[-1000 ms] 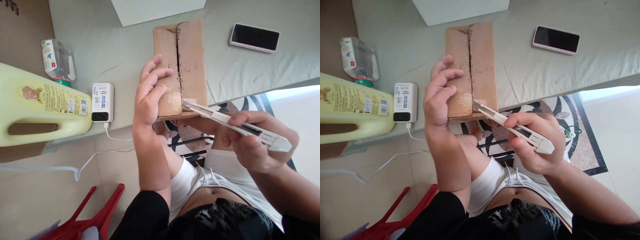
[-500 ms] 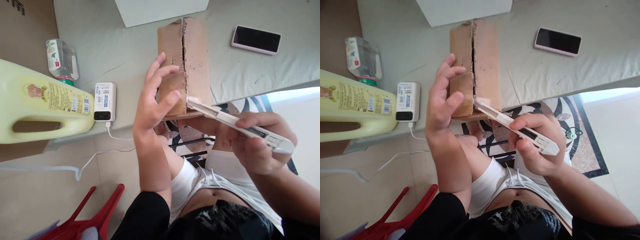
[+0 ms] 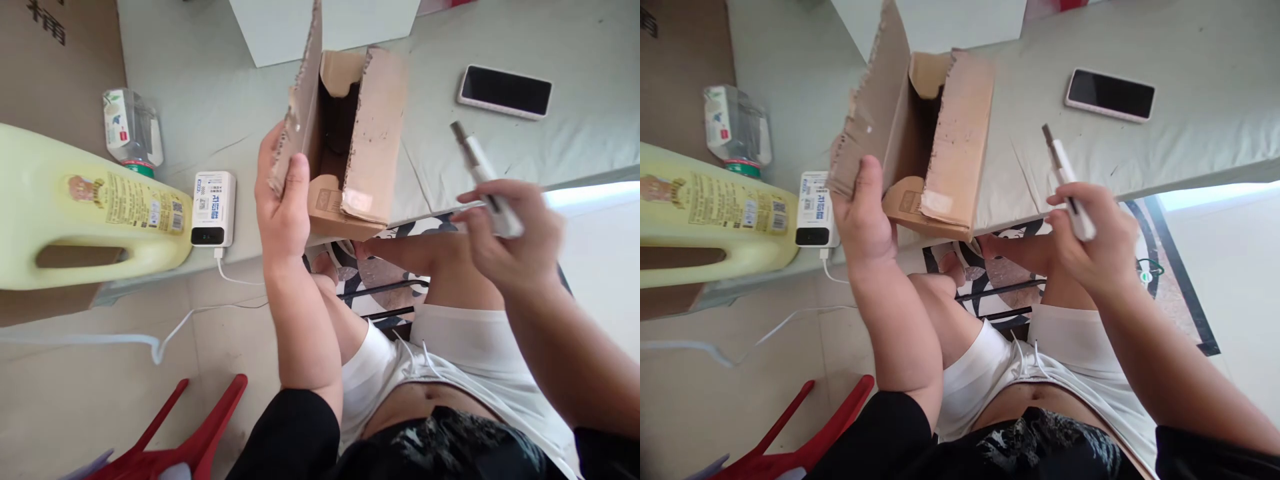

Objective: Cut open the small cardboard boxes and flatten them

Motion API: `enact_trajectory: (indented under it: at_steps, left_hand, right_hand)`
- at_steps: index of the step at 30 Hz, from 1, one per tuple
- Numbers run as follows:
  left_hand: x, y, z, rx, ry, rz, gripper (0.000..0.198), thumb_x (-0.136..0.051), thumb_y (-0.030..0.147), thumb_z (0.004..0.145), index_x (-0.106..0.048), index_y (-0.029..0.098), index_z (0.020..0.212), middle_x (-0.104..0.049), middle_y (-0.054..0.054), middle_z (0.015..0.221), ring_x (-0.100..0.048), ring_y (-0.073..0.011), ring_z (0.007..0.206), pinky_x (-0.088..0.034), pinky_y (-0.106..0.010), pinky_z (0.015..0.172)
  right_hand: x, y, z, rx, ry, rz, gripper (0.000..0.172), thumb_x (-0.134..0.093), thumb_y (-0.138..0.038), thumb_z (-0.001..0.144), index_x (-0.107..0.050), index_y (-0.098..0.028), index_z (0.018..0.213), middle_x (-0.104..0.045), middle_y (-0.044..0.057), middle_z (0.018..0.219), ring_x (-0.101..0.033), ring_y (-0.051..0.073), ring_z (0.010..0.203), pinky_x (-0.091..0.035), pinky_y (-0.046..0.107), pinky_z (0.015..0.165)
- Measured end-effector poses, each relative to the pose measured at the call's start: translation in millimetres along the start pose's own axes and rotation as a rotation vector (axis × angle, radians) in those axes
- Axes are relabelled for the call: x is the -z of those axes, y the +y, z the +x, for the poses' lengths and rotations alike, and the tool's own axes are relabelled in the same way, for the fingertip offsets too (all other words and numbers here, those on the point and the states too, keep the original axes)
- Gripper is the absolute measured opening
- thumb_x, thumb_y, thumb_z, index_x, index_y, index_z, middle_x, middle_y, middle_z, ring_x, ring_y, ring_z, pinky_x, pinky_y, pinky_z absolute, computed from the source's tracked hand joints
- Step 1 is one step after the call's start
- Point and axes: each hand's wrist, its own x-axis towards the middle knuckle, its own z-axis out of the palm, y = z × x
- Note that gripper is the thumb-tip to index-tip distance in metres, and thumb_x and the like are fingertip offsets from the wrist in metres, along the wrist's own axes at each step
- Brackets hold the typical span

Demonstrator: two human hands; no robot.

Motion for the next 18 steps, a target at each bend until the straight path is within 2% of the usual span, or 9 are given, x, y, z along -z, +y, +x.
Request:
enact_trajectory:
  at_steps: [2, 4, 7, 9, 11, 15, 18]
  left_hand:
    - [-2.0, -6, 1, 0.076, 0.184, 0.011, 0.047, -0.057, 0.066, 0.090, -0.064, 0.027, 0.116, -0.065, -0.002, 0.131, -0.043, -0.0245, 0.149, -0.036, -0.042, 0.127]
    - [-4.0, -9, 2, 0.154, 0.344, -0.009, 0.040, -0.058, 0.059, 0.093, -0.061, 0.028, 0.117, -0.064, 0.000, 0.135, -0.040, -0.0214, 0.151, -0.036, -0.039, 0.127]
    - [-7.7, -6, 5, 0.295, 0.460, -0.154, 0.028, -0.056, 0.042, 0.096, -0.056, 0.028, 0.119, -0.062, -0.001, 0.138, -0.053, -0.0185, 0.140, -0.043, -0.038, 0.123]
    - [-10.8, -1, 6, 0.421, 0.442, -0.250, 0.028, -0.054, 0.039, 0.095, -0.053, 0.026, 0.120, -0.064, -0.004, 0.137, -0.061, -0.0199, 0.130, -0.052, -0.039, 0.114]
    - [-13.5, 1, 6, 0.475, 0.367, -0.250, 0.030, -0.056, 0.039, 0.093, -0.054, 0.027, 0.120, -0.066, -0.006, 0.133, -0.064, -0.0215, 0.125, -0.056, -0.038, 0.106]
    - [-14.7, -5, 5, 0.305, 0.238, 0.009, 0.042, -0.073, 0.031, 0.081, -0.054, 0.027, 0.118, -0.067, -0.004, 0.123, -0.064, -0.0211, 0.121, -0.053, -0.037, 0.106]
    - [-11.9, -11, 4, 0.253, 0.193, 0.201, 0.044, -0.080, 0.032, 0.075, -0.059, 0.025, 0.112, -0.065, -0.005, 0.121, -0.062, -0.0215, 0.121, -0.049, -0.038, 0.109]
  right_hand:
    - [-15, 11, 7, 0.007, -0.114, -0.163, 0.030, -0.056, -0.033, 0.090, -0.067, -0.024, 0.116, -0.072, 0.009, 0.107, -0.071, 0.023, 0.090, -0.057, 0.041, 0.083]
    - [-29, 22, 10, -0.053, -0.212, -0.261, 0.038, -0.054, -0.035, 0.090, -0.067, -0.023, 0.123, -0.068, 0.012, 0.115, -0.070, 0.026, 0.093, -0.057, 0.045, 0.085]
    - [-43, 30, 10, -0.119, -0.260, -0.317, 0.046, -0.055, -0.037, 0.089, -0.064, -0.022, 0.132, -0.062, 0.017, 0.130, -0.063, 0.036, 0.118, -0.052, 0.057, 0.099]
    - [-47, 28, 8, -0.094, -0.270, -0.319, 0.045, -0.056, -0.038, 0.088, -0.064, -0.022, 0.130, -0.056, 0.017, 0.142, -0.048, 0.043, 0.138, -0.044, 0.066, 0.107]
    - [-46, 23, 8, -0.063, -0.274, -0.263, 0.039, -0.056, -0.037, 0.088, -0.067, -0.023, 0.123, -0.055, 0.015, 0.145, -0.040, 0.044, 0.145, -0.039, 0.068, 0.112]
    - [-36, 7, 10, -0.037, -0.319, 0.005, 0.033, -0.052, -0.028, 0.085, -0.068, -0.021, 0.113, -0.066, 0.013, 0.127, -0.059, 0.037, 0.128, -0.049, 0.056, 0.107]
    - [-26, -2, 11, -0.104, -0.317, 0.115, 0.042, -0.053, -0.027, 0.084, -0.063, -0.020, 0.124, -0.068, 0.013, 0.124, -0.064, 0.033, 0.119, -0.053, 0.050, 0.102]
